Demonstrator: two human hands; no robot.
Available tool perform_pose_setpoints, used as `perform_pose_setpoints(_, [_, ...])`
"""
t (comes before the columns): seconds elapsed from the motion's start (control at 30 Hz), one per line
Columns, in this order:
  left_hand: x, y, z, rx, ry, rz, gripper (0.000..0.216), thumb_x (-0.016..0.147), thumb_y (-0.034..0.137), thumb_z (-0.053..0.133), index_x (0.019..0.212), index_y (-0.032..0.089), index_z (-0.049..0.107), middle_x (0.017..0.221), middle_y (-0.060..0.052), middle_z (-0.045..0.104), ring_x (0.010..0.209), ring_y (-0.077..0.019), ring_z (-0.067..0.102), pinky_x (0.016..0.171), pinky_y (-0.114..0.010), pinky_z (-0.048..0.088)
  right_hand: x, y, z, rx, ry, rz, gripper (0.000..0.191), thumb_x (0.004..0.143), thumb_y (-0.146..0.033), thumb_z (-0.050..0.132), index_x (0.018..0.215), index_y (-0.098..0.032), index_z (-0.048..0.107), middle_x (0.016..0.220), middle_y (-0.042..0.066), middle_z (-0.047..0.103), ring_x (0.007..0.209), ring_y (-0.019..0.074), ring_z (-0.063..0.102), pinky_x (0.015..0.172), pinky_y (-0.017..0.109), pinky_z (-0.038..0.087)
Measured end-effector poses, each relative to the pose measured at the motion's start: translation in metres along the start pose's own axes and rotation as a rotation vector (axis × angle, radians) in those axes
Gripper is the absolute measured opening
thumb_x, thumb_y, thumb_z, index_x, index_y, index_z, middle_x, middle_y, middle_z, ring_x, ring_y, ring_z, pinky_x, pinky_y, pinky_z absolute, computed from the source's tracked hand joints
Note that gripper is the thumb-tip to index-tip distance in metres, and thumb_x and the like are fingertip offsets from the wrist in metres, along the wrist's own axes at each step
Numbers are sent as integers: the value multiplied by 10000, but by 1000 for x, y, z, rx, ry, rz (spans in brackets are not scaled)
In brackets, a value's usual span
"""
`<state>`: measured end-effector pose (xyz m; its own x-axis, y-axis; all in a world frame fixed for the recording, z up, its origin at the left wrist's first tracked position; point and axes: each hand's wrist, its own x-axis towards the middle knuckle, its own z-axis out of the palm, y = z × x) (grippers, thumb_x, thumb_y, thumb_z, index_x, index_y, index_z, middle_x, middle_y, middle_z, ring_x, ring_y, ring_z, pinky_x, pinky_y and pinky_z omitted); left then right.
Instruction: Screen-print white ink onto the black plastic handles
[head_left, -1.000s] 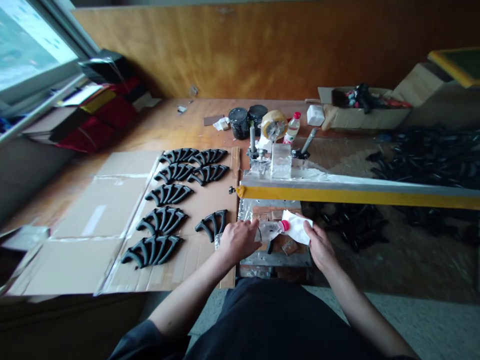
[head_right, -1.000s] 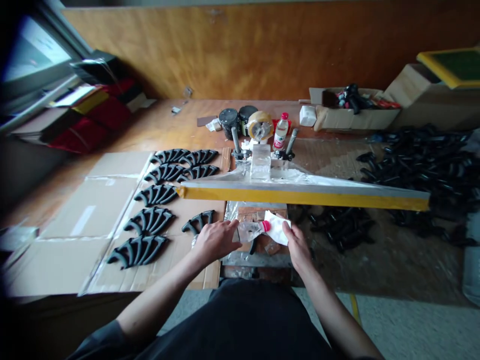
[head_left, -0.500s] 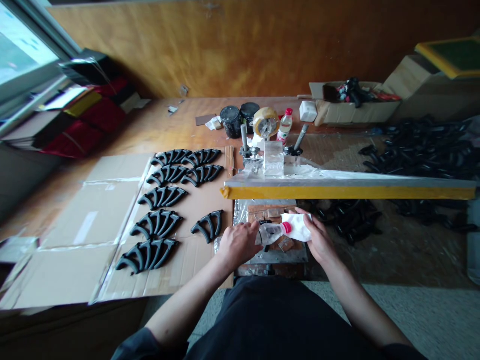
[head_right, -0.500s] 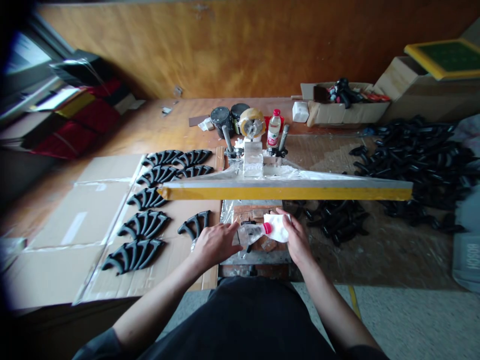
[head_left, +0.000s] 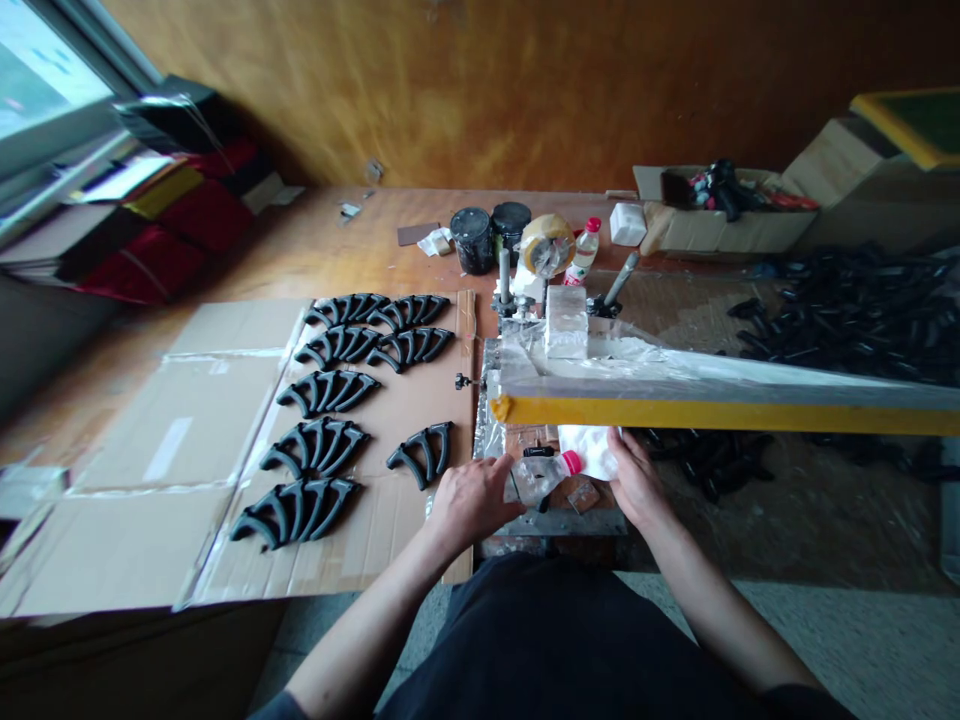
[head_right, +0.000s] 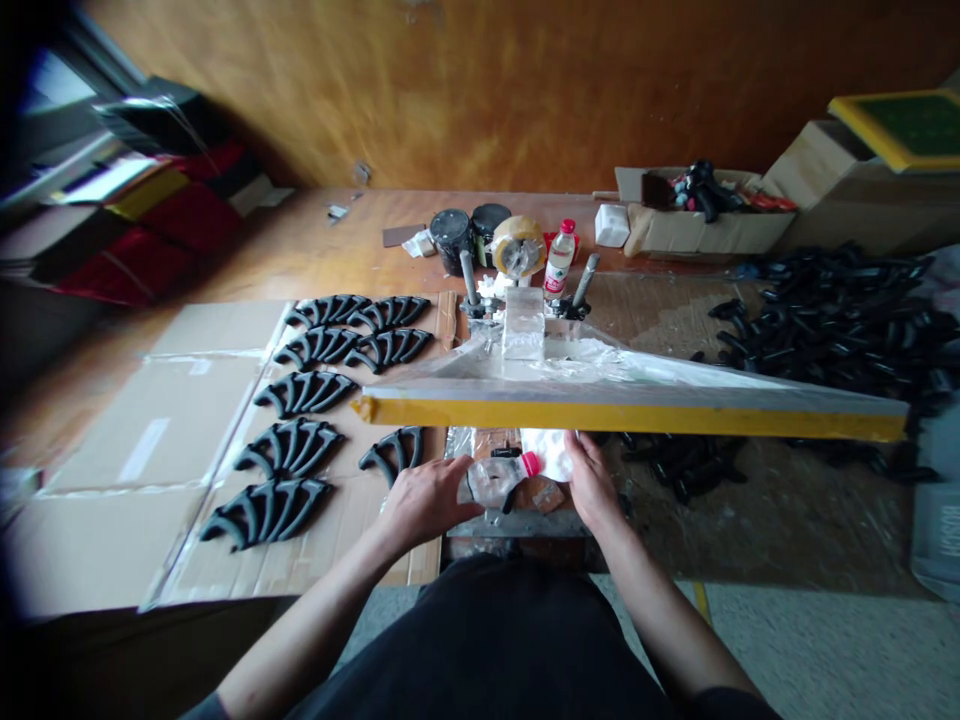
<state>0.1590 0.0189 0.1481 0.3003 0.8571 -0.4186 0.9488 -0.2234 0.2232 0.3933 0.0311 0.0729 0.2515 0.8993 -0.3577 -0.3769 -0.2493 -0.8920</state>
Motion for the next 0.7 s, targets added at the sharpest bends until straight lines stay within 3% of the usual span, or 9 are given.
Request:
perform_pose_setpoints(0.13, [4,-16,3,-184,11,0,515,711,571,660,1125,283,555,1006,-52,711,969,-273,670,785,-325,487,4,4,-1,44,-8,34,465,684,-516,762,1080,-281,699,1008,37,749,1029,276,667,892,431,538])
perform_pose_setpoints(0.23, [10,-36,7,-553,22,6,546,711,553,674,1159,266,552,1016,-38,709,976,-254,666,836,-325,495,8,2,-5,59,-72,90,430,718,-548,714,1053,-278,704,919,42,757,934,280,693,790,444,577])
perform_pose_setpoints(0.37, [35,-69,4,-1106,225,28,516,753,495,652,1177,231,524,1071,-41,693,984,-219,656,848,-318,524,10,1,-15,46,-97,65,339,699,-524,742,930,-276,720,841,35,755,842,273,704,731,442,592])
perform_pose_setpoints(0.43, [59,-85,-7,-1222,408,-15,522,764,481,645,1191,219,499,1095,-49,680,971,-204,655,854,-324,529,8,3,-20,38,-85,40,305,660,-493,783,858,-269,724,807,35,752,786,268,703,712,437,595])
perform_pose_setpoints(0.57, [133,-109,-46,-1170,760,-115,560,731,463,693,1180,205,481,1070,-53,672,935,-177,656,852,-301,521,2,10,-26,8,-45,-15,288,633,-474,802,823,-272,726,765,36,744,730,265,695,683,427,598])
perform_pose_setpoints(0.63, [178,-116,-66,-1156,867,-88,569,711,450,713,1169,197,490,1081,-60,671,942,-172,656,856,-285,513,-3,13,-30,-3,4,-43,312,619,-489,798,840,-282,724,765,32,740,755,270,694,691,422,598])
perform_pose_setpoints(0.7, [223,-121,-80,-1158,892,-57,553,692,428,731,1137,183,514,1073,-67,677,944,-178,659,841,-277,512,-6,16,-35,4,116,-75,387,568,-506,808,870,-282,716,791,26,739,794,276,689,706,423,597])
